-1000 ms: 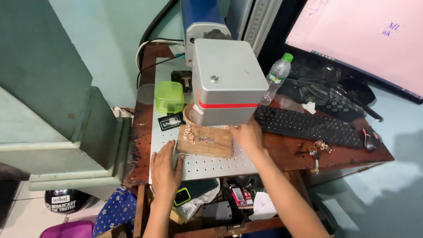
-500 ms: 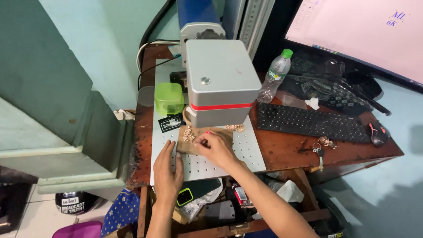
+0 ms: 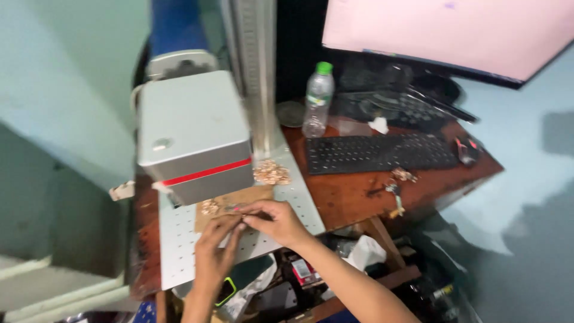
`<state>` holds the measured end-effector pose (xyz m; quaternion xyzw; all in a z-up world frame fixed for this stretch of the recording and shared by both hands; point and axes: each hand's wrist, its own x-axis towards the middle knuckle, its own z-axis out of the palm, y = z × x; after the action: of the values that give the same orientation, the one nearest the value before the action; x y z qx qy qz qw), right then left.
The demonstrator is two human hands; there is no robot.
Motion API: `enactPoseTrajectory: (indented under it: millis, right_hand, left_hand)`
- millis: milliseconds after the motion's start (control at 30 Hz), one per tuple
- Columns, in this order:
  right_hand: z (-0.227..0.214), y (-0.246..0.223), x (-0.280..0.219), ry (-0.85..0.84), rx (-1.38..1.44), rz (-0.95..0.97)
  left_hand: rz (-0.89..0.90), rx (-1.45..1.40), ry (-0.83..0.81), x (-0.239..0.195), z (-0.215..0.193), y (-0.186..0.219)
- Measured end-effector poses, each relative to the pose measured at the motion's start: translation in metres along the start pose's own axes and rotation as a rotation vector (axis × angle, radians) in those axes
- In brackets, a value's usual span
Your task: The person is using a laser marking machine to engrave designs onto small jewelry components, carefully positioning each piece on a wooden jig.
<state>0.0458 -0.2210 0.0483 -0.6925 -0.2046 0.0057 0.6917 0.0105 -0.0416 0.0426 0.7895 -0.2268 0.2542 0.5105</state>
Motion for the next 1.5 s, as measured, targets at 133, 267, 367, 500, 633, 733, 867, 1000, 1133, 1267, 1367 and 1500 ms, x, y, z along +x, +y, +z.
enactPoseTrajectory:
  millis: [133,267,367,500,633,733,867,1000,1133,1267,1367,1500]
  right_hand:
    - [-0.014,0.006,-0.004,0.086,-0.068,0.012]
    - [-0.022,0.028,-0.007,0.075,-0.218,-0.313]
    - [-0.015,0.037,-0.011,-0.035,-0.232,-0.429]
    - [-0.009,0.02,-0.021,-0.157,-0.041,-0.376]
    - [-0.009,0.028,-0.022,-0.184,-0.052,-0.272]
    - [-0.01,0.018,-0.021,-0.165,-0.016,-0.231]
    - [-0.011,0.01,-0.02,-0.2,0.054,-0.257]
    - [-0.016,0.01,-0.023,-0.275,-0.072,-0.139]
    - [-0.011,-0.008,-0.023,-0.29,-0.074,0.016]
    - [-0.003,-0.018,-0.021,-0.269,-0.09,0.083]
    - [0.0,-0.024,-0.018,-0.21,-0.046,0.19]
    - [0.002,-0.038,-0.02,-0.148,-0.085,0.314]
  left_hand:
    - [-0.171,-0.032,-0.165,0.013,0.003,-0.001]
    - [-0.606,-0.373,-0.213,0.005,0.008,-0.029]
    - [-0.742,-0.742,-0.238,-0.014,-0.001,-0.053]
    - [-0.702,-0.974,-0.323,-0.033,-0.011,-0.076]
    - [-0.748,-0.934,-0.322,-0.029,-0.01,-0.075]
    - [-0.897,-0.889,-0.269,-0.031,-0.009,-0.078]
    - [-0.902,-0.83,-0.294,-0.025,-0.011,-0.065]
    - [-0.831,-0.506,-0.254,-0.053,-0.006,-0.092]
    - [-0.797,-0.376,-0.229,-0.055,-0.006,-0.066]
    - [-0.674,-0.33,-0.103,-0.056,-0.001,-0.051]
    - [-0.524,-0.108,-0.057,-0.048,0.003,-0.031]
    - [-0.326,0.051,0.043,-0.049,0.011,-0.023]
